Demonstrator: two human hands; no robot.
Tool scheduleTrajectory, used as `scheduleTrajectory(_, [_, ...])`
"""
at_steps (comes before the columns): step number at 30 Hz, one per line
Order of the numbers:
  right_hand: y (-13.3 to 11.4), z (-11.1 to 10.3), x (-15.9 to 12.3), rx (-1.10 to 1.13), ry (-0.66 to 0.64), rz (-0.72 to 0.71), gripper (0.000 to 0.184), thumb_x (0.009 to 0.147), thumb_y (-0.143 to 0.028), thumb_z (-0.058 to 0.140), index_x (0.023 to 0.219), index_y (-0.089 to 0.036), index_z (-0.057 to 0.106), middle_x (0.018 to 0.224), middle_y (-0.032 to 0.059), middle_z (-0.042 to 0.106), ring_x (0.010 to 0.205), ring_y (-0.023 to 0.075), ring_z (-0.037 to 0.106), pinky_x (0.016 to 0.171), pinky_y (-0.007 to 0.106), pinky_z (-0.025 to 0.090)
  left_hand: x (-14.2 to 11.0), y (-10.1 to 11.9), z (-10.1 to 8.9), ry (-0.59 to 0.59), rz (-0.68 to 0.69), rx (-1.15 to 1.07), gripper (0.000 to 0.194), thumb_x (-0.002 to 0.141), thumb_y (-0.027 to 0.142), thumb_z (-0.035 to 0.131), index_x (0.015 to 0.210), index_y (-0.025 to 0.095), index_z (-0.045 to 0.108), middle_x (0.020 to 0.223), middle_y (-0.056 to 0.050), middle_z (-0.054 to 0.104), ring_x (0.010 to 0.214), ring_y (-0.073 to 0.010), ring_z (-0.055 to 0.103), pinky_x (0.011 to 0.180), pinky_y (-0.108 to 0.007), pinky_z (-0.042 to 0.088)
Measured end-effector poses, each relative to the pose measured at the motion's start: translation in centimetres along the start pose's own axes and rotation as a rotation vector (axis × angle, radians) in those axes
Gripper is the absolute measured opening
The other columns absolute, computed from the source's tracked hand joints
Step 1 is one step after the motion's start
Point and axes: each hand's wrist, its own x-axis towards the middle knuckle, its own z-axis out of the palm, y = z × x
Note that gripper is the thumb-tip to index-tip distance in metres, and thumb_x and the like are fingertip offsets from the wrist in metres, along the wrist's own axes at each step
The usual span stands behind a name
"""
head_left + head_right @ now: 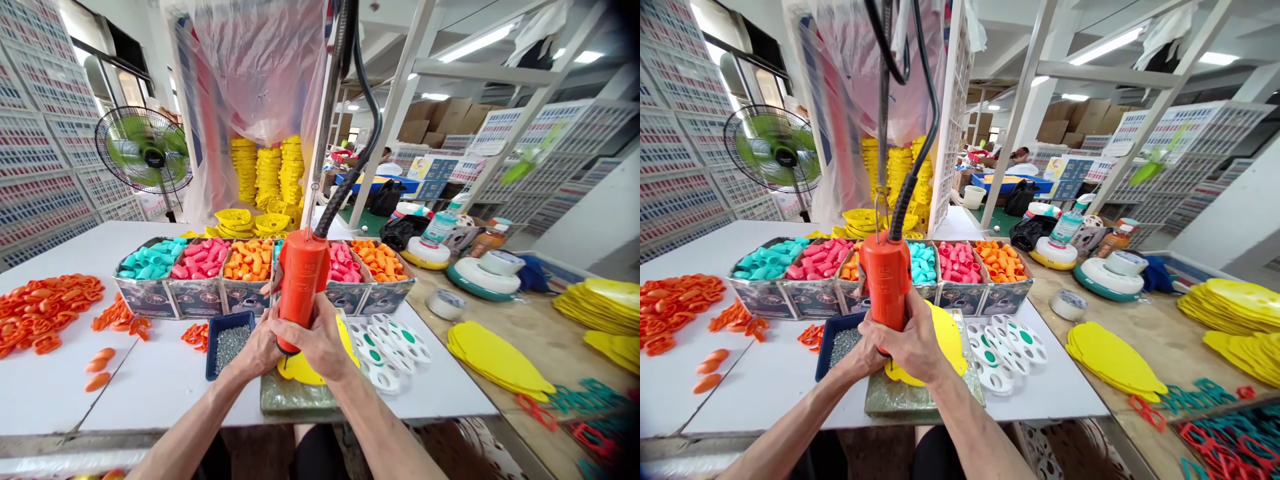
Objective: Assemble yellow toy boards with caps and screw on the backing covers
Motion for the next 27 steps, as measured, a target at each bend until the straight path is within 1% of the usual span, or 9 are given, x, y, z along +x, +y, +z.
scheduleTrajectory(4, [-1.2,-0.2,0.8,0.017,0.067,-0.028,0.031,0.074,-0.025,0.082,0.097,-0.022,0.062,0.081,-0.0021,0.067,0.067,0.0136,0.062,0.065,0.029,0.054,0.1,0.5,-0.2,-0.063,0.008,0.044,0.043,0.087,0.025,0.055,0.128,0.021,0.067,0.131,-0.009,0.069,0.126,-0.0307,0.059,0.11,-0.044,0.045])
scheduleTrajectory(6, [-2.1,-0.4,1.4,0.017,0.089,-0.055,0.031,0.075,-0.026,0.081,0.1,-0.023,0.062,0.081,-0.0024,0.067,0.065,0.0132,0.062,0.063,0.028,0.054,-0.1,0.7,-0.8,-0.05,-0.027,0.083,0.039,0.09,0.027,0.053,0.127,0.021,0.066,0.125,-0.009,0.072,0.12,-0.0284,0.063,0.106,-0.042,0.048])
scheduleTrajectory(9, [-3.6,-1.0,2.2,0.009,0.088,-0.097,0.032,0.078,-0.028,0.079,0.105,-0.024,0.062,0.084,-0.0014,0.067,0.063,0.0132,0.063,0.06,0.028,0.053,-0.9,0.4,-2.9,0.036,-0.126,0.175,0.036,0.099,0.031,0.041,0.124,0.017,0.063,0.122,-0.011,0.072,0.113,-0.0247,0.065,0.099,-0.036,0.051])
scheduleTrajectory(11, [-4.3,-1.5,2.5,-0.009,0.099,-0.12,0.032,0.078,-0.028,0.079,0.105,-0.024,0.061,0.088,-0.0003,0.068,0.063,0.0128,0.062,0.059,0.028,0.052,-1.7,-0.3,-5.0,0.057,-0.195,0.259,0.035,0.101,0.032,0.037,0.112,0.016,0.066,0.11,-0.011,0.073,0.101,-0.0229,0.068,0.091,-0.034,0.052])
scheduleTrajectory(13, [-4.8,-2.0,2.6,-0.023,0.108,-0.137,0.033,0.079,-0.027,0.078,0.107,-0.024,0.062,0.095,0.0008,0.069,0.063,0.012,0.062,0.059,0.027,0.051,-2.7,-1.2,-6.8,-0.01,-0.241,0.349,0.025,0.096,0.029,0.046,0.099,0.018,0.069,0.095,-0.008,0.074,0.089,-0.0229,0.069,0.082,-0.033,0.052])
scheduleTrajectory(15, [-4.9,-2.3,2.6,-0.03,0.109,-0.14,0.033,0.079,-0.026,0.078,0.108,-0.024,0.062,0.101,0.0015,0.069,0.063,0.0113,0.062,0.058,0.027,0.05,-3.5,-2.0,-7.9,-0.116,-0.272,0.439,0.015,0.087,0.021,0.057,0.089,0.019,0.071,0.089,-0.007,0.073,0.088,-0.0255,0.069,0.078,-0.034,0.051])
scheduleTrajectory(19, [-4.7,-2.4,2.4,-0.041,0.108,-0.125,0.036,0.079,-0.027,0.079,0.111,-0.024,0.063,0.096,0.0012,0.07,0.063,0.012,0.062,0.057,0.027,0.05,-4.0,-2.6,-7.8,-0.28,-0.307,0.582,0.008,0.077,0.016,0.066,0.073,0.019,0.072,0.086,-0.009,0.071,0.091,-0.0299,0.068,0.074,-0.034,0.049])
scheduleTrajectory(24, [-4.6,-2.2,2.4,-0.052,0.108,-0.125,0.037,0.079,-0.028,0.079,0.112,-0.024,0.063,0.099,0.0018,0.071,0.062,0.0123,0.062,0.058,0.028,0.051,-3.6,-1.9,-7.5,-0.356,-0.275,0.642,0.026,0.091,0.016,0.052,0.076,0.021,0.073,0.089,-0.008,0.072,0.095,-0.0248,0.068,0.08,-0.03,0.047])
scheduleTrajectory(27, [-4.6,-2.3,2.4,-0.066,0.12,-0.123,0.039,0.079,-0.029,0.079,0.113,-0.024,0.062,0.104,0.0031,0.071,0.063,0.0123,0.062,0.058,0.027,0.051,-3.5,-1.6,-7.8,-0.361,-0.28,0.668,0.03,0.097,0.022,0.049,0.083,0.02,0.075,0.091,-0.01,0.075,0.093,-0.0262,0.07,0.08,-0.031,0.047])
